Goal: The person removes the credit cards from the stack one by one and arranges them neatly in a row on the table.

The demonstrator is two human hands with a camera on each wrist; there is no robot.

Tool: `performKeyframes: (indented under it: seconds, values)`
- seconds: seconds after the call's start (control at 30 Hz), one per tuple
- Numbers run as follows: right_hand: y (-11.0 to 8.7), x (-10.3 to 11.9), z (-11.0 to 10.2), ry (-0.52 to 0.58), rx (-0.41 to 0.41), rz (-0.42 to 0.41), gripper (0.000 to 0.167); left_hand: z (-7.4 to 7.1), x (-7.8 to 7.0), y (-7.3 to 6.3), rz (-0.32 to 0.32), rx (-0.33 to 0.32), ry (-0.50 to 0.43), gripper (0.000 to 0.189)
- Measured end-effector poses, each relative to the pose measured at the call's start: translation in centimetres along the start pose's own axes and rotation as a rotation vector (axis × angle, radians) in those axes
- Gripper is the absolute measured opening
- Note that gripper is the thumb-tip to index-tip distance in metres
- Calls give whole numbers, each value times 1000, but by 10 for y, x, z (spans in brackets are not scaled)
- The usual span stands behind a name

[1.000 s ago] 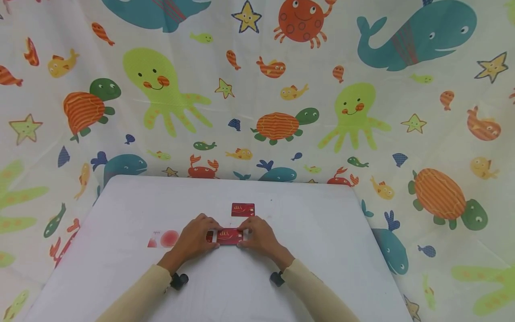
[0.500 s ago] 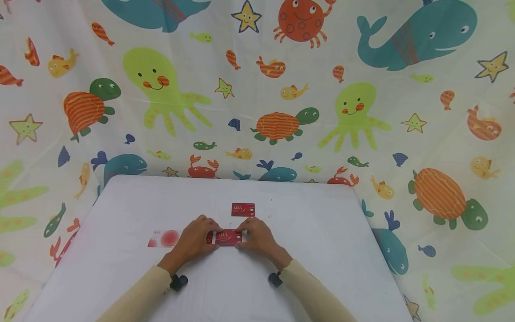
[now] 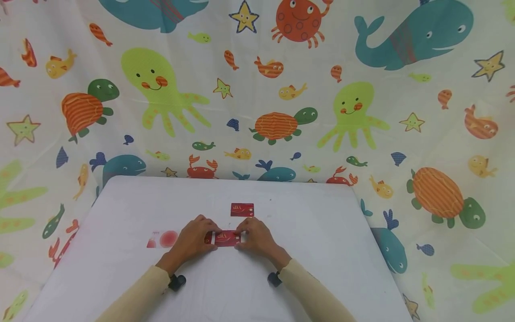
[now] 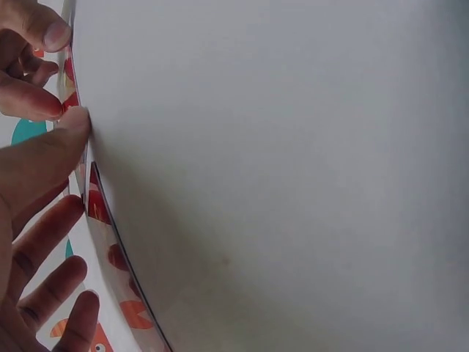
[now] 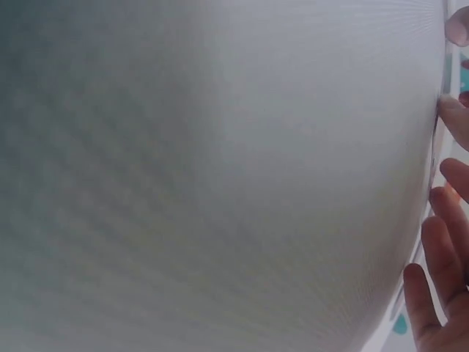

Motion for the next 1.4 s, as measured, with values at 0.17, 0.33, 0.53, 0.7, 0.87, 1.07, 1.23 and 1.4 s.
performKeyframes:
  seconds: [0.17,0.33,0.53,0.7,0.87,1.07,1.23,1.4]
  values:
    - [0,-3,-1,-4,-6,12,40,0,1,0,4,-5,-1,56]
    - [1,-7,-6,4,-23,13,39,-3,1,2,1,-25,-1,54]
    - [4,-12,-13,16,-57,20,40,-7,2,7,8,-43,3,51]
    - [6,-17,-19,12,-78,43,41,-7,1,13,12,-35,-19,50]
    - [8,-21,-26,27,-98,54,43,-7,-2,23,-6,-23,-18,48]
    - [12,-31,-33,22,-120,78,46,-9,-5,33,-25,-23,-18,47]
    - [15,-39,-39,26,-138,87,44,-7,-5,39,-32,-30,-20,47]
    - [19,-40,-47,25,-147,83,41,-4,-5,45,-46,-34,-35,49]
Point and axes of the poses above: each hand's wrist, its own y-axis towards the middle knuckle, its own z-axis out of the palm, x = y × z, the point moved 6 cm from there along y, towards the middle knuckle, and after that the axes turned 6 degrees about y, right-handed, at the moved point
